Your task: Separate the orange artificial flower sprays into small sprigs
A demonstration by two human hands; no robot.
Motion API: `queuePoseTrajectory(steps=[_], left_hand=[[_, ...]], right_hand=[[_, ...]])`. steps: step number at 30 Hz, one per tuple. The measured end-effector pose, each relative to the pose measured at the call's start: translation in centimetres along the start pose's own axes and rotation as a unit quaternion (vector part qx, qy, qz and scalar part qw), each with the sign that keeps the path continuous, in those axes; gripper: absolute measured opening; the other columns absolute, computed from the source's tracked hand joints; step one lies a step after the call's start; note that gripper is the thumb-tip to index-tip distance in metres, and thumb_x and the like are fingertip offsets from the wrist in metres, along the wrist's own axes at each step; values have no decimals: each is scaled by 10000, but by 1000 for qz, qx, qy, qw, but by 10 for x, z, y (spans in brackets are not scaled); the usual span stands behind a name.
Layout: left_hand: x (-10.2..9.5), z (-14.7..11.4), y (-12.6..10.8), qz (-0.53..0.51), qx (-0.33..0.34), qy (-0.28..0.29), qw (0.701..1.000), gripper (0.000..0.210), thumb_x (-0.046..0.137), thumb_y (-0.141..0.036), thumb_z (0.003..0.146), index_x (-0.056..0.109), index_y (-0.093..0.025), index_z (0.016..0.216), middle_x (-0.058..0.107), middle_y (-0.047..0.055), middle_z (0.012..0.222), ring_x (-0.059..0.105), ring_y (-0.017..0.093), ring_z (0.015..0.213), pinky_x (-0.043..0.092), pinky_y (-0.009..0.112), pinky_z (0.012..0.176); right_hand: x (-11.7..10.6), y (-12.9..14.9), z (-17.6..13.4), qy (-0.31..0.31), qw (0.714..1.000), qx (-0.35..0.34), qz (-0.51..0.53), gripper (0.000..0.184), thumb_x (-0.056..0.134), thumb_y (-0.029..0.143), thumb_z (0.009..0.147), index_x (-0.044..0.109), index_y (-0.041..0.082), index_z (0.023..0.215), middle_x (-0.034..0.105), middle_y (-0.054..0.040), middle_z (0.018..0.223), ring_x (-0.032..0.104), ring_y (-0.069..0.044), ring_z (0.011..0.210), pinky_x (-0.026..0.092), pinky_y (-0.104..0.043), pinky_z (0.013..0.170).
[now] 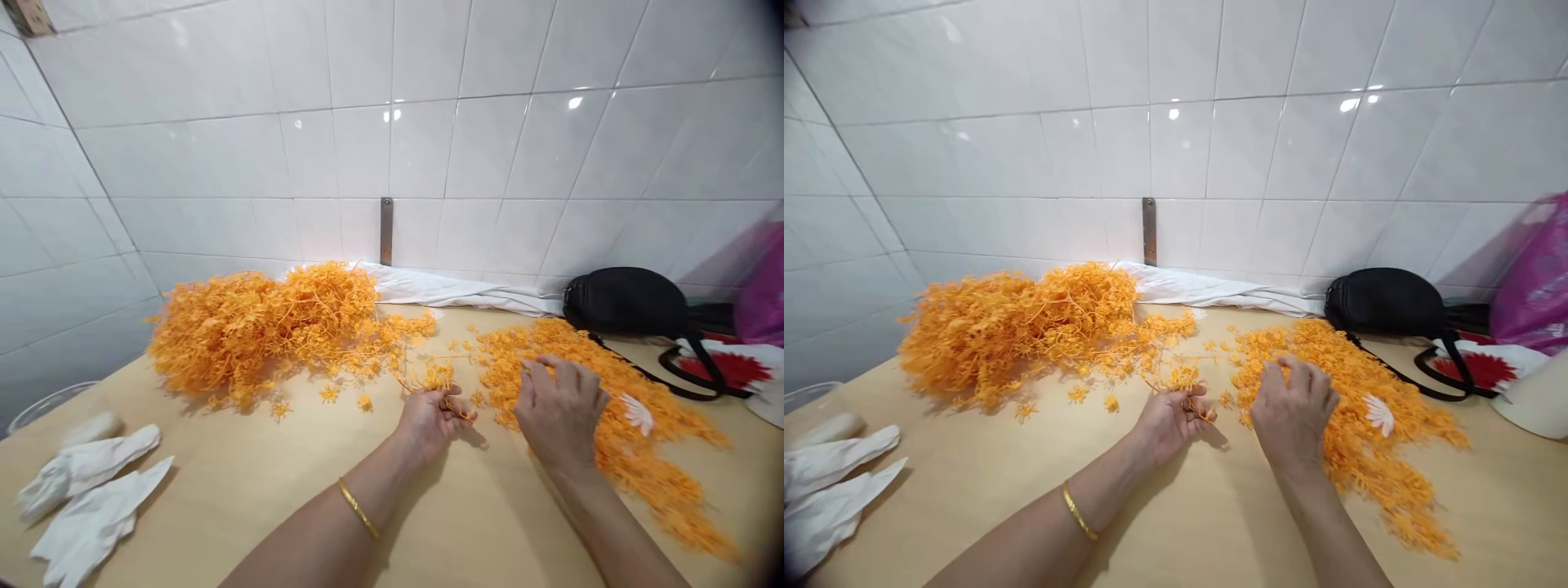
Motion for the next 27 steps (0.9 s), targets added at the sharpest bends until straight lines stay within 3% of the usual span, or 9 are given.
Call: queuePoseTrajectory(steps=[2, 4, 8, 11, 14, 17, 22, 27], left_hand=[[0, 2, 0, 29, 17, 15, 999, 141, 348, -60, 732, 471, -103, 785, 442, -15, 425, 501, 122, 418, 417, 260, 531], [0, 3, 1, 53, 27, 23, 998, 128, 350, -82, 745, 472, -119, 756, 410, -31, 388, 458, 115, 372, 399, 257, 496], [1, 6, 4, 86, 41, 46, 994, 110, 404, -144, 741, 470, -133, 654, 411, -25, 373, 436, 100, 358, 356, 223, 449], [5, 5, 7, 127, 22, 82, 988, 98, 439, -128, 681, 455, -140, 585, 398, -31, 365, 407, 88, 330, 324, 211, 412], [7, 1, 10, 164, -20, 93, 982, 88, 414, -108, 648, 425, -155, 573, 387, -36, 343, 383, 87, 295, 312, 210, 387], [6, -1, 9, 185, -40, 82, 979, 55, 413, -109, 651, 423, -163, 652, 405, -40, 343, 410, 100, 302, 326, 207, 386], [0, 0, 1, 173, -8, 63, 983, 154, 477, -292, 727, 372, -192, 781, 502, -22, 440, 518, 146, 394, 354, 210, 375], [1, 0, 0, 179, 15, 69, 981, 185, 444, -353, 760, 397, -175, 783, 480, -17, 386, 504, 146, 356, 342, 203, 352]], right_hand=[[0, 12, 0, 27, 992, -22, 124, 219, 400, 218, 798, 598, 140, 847, 592, -105, 858, 481, -236, 879, 360, -383, 769], [5, 21, -4, 82, 965, -5, 250, 235, 379, 254, 816, 584, 141, 833, 594, -85, 791, 514, -186, 770, 397, -321, 723], [27, 30, -18, 223, 878, 113, 408, 292, 465, 401, 767, 569, 153, 879, 590, -64, 779, 533, -162, 676, 422, -278, 619], [38, 33, -25, 269, 828, 154, 467, 315, 552, 440, 693, 559, 167, 851, 568, -32, 745, 522, -151, 647, 414, -264, 587], [45, 34, -26, 282, 774, 176, 539, 263, 554, 435, 695, 526, 175, 714, 522, 12, 645, 483, -119, 581, 391, -240, 548], [50, 25, -26, 253, 733, 240, 585, 264, 582, 425, 675, 488, 178, 675, 511, 30, 593, 484, -108, 559, 375, -220, 520], [53, 9, -26, 209, 711, 320, 590, 289, 619, 416, 640, 474, 181, 725, 605, -8, 666, 551, -120, 600, 393, -216, 529], [54, 9, -27, 195, 707, 318, 601, 347, 606, 428, 658, 464, 184, 860, 619, -5, 670, 559, -111, 549, 423, -230, 536]])
Point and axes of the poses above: each hand's wrist, its own z-axis towards the middle knuckle, its own x-axis out of the palm, y = z × x, the point moved 6 cm from there along z, towards the middle knuckle
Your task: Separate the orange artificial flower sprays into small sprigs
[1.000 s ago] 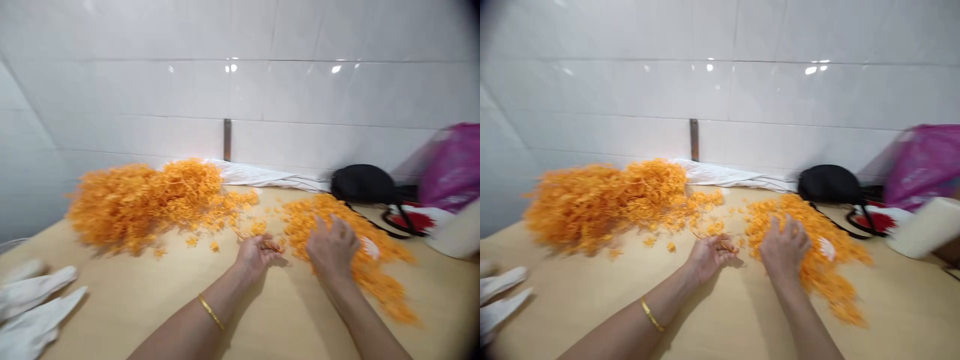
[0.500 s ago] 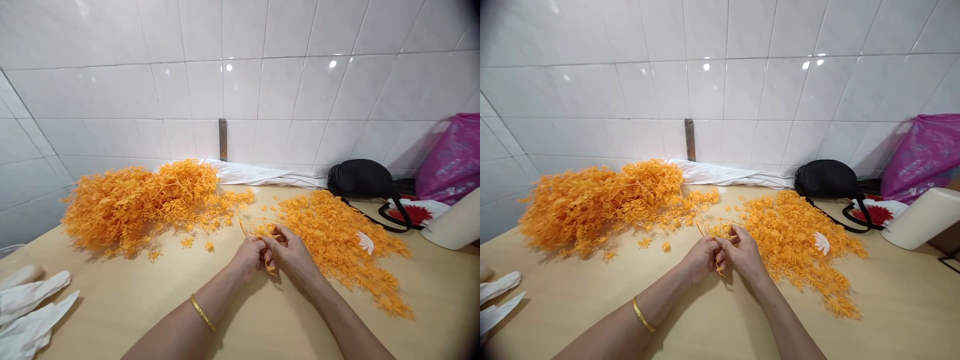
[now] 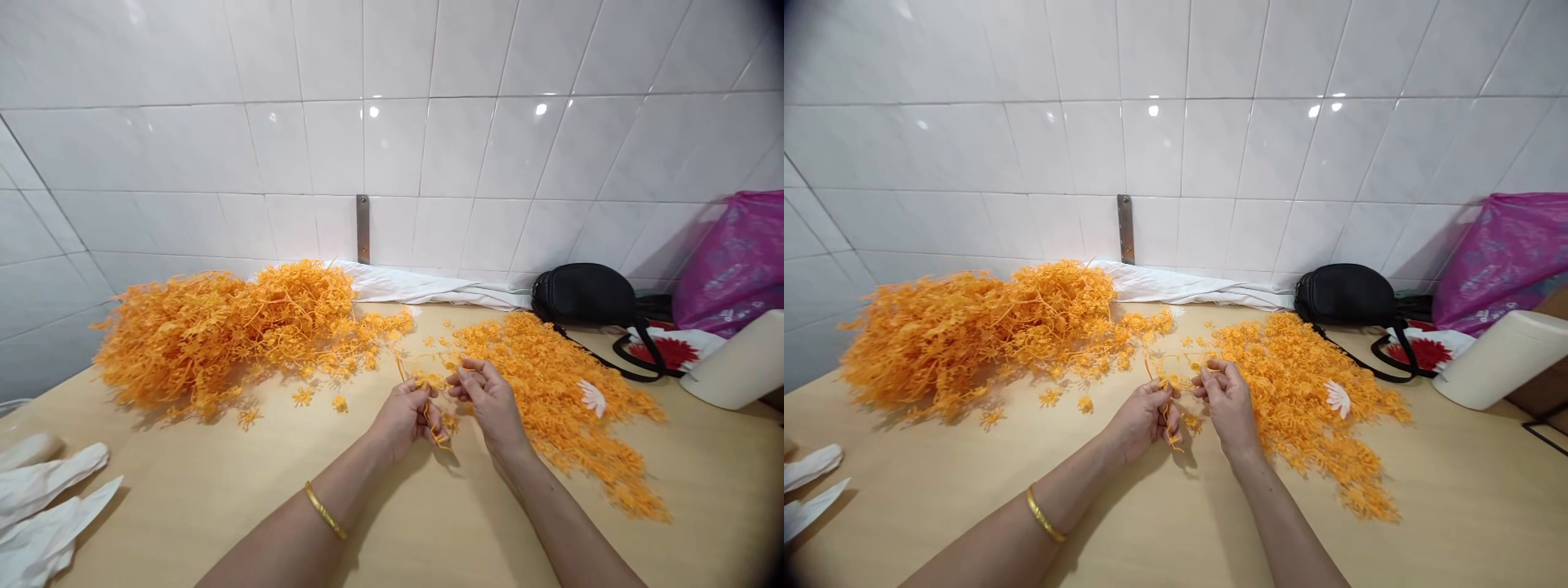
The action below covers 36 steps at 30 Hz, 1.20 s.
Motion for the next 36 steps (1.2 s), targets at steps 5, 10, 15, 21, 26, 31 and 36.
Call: queuePoseTrajectory(steps=[5, 10, 15, 21, 26, 31, 36], left_hand=[[2, -1, 1, 3, 0, -4, 1000, 192, 475, -346, 752, 420, -162, 767, 488, -12, 385, 506, 143, 355, 335, 195, 343], [-1, 2, 1, -9, 8, -21, 1000, 163, 505, -306, 740, 433, -160, 749, 498, -12, 408, 527, 149, 384, 379, 217, 370], [3, 2, 3, 15, 12, -5, 1000, 221, 523, -363, 734, 443, -157, 725, 489, -16, 387, 518, 143, 363, 341, 198, 350], [5, -1, 0, 25, 27, 10, 999, 217, 523, -335, 733, 432, -160, 642, 358, -63, 287, 451, 115, 286, 269, 175, 324], [0, 2, -6, -32, 29, 32, 999, 154, 555, -248, 703, 476, -143, 623, 287, -86, 287, 386, 80, 263, 252, 177, 319], [1, 2, -11, -119, 18, 50, 991, 169, 547, -228, 725, 483, -136, 597, 252, -80, 288, 353, 58, 290, 259, 169, 353], [0, 1, -14, -117, 38, 49, 991, 140, 539, -265, 740, 518, -132, 704, 300, -72, 308, 407, 77, 337, 303, 180, 399]], right_hand=[[-3, 5, -5, -38, 998, -4, -47, 322, 602, 447, 659, 418, 188, 714, 560, 31, 560, 506, -90, 446, 393, -206, 451], [12, 12, -8, 60, 993, -45, -89, 307, 566, 443, 691, 531, 162, 810, 567, -13, 694, 525, -109, 574, 421, -228, 534], [21, 4, -9, 102, 987, -43, -113, 328, 587, 389, 676, 569, 157, 907, 580, -23, 735, 537, -137, 662, 423, -260, 619], [23, 1, -11, 108, 994, 5, -18, 239, 602, 363, 671, 448, 181, 664, 494, 47, 552, 485, -96, 515, 392, -222, 498], [31, 0, -15, 63, 996, 23, 64, 255, 613, 350, 670, 414, 190, 653, 518, 52, 504, 485, -90, 462, 423, -232, 486], [19, -6, -3, -20, 984, 79, 156, 292, 679, 310, 587, 414, 197, 632, 534, 48, 492, 542, -114, 453, 490, -274, 486], [-22, 1, 14, -75, 981, 66, 164, 274, 675, 245, 566, 410, 204, 621, 547, 32, 504, 609, -153, 541, 532, -300, 540]])
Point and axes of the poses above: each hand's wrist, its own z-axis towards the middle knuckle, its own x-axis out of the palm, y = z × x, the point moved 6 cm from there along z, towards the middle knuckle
